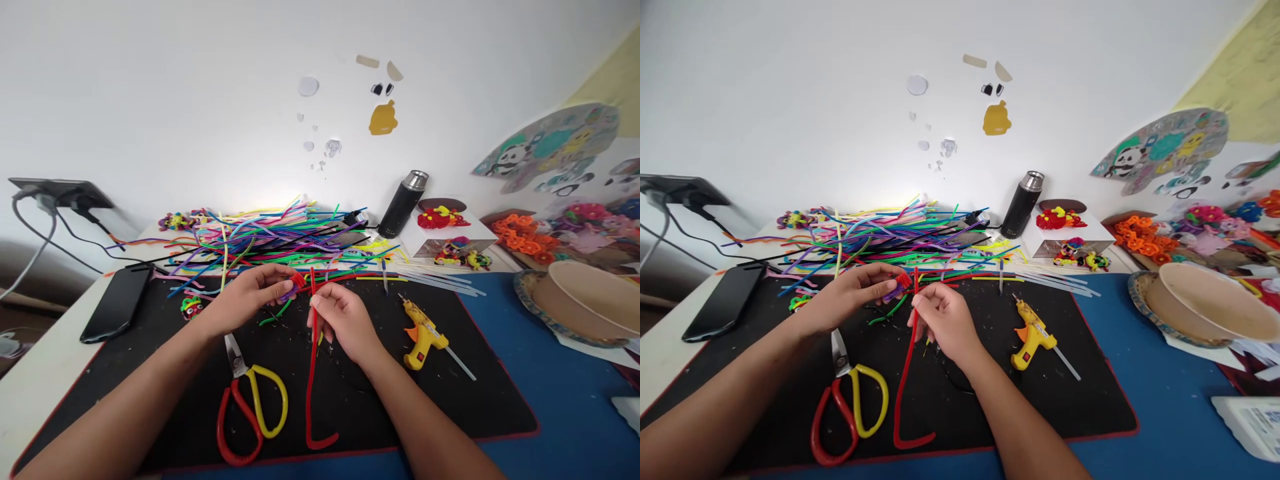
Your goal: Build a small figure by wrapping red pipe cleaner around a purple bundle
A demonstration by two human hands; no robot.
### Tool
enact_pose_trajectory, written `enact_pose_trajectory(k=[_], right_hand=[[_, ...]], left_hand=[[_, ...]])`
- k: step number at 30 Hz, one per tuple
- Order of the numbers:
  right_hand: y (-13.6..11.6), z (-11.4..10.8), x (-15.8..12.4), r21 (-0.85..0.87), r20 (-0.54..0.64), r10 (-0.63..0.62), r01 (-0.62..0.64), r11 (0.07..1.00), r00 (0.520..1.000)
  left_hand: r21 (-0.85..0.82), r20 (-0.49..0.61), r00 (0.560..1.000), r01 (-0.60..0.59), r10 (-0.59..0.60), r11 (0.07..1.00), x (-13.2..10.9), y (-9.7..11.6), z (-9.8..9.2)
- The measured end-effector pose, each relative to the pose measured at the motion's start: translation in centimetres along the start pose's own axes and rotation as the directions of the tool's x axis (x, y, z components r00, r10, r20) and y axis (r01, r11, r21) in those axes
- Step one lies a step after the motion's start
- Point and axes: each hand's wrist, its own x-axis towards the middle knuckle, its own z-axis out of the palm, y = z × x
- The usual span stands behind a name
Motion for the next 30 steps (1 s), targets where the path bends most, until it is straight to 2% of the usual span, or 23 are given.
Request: enact_pose_trajectory(k=[6, 12, 17, 30], right_hand=[[0.2, 0.8, -0.8, -0.254, 0.01, -0.082, 0.082, 0.964, 0.997], [0.1, 0.4, -1.1, -0.51, 0.035, -0.179, 0.172, 0.843, 0.983], [0.2, 0.1, -0.9, -0.563, 0.033, -0.235, 0.212, 0.799, 0.972], [0.3, 0.1, -1.0, -0.628, 0.07, -0.225, 0.218, 0.747, 0.972]], left_hand=[[-0.162, -0.013, 1.0, 0.011, -0.014, 0.987, -0.2, 0.5, 0.1], [-0.117, 0.025, 0.999, 0.023, -0.02, 0.993, -0.5, 1.1, 0.0], [-0.113, 0.033, 0.999, 0.019, -0.016, 0.993, -0.7, 1.2, 0.0], [-0.135, 0.051, 0.998, 0.03, -0.024, 0.99, -1.0, 1.0, 0.2]])
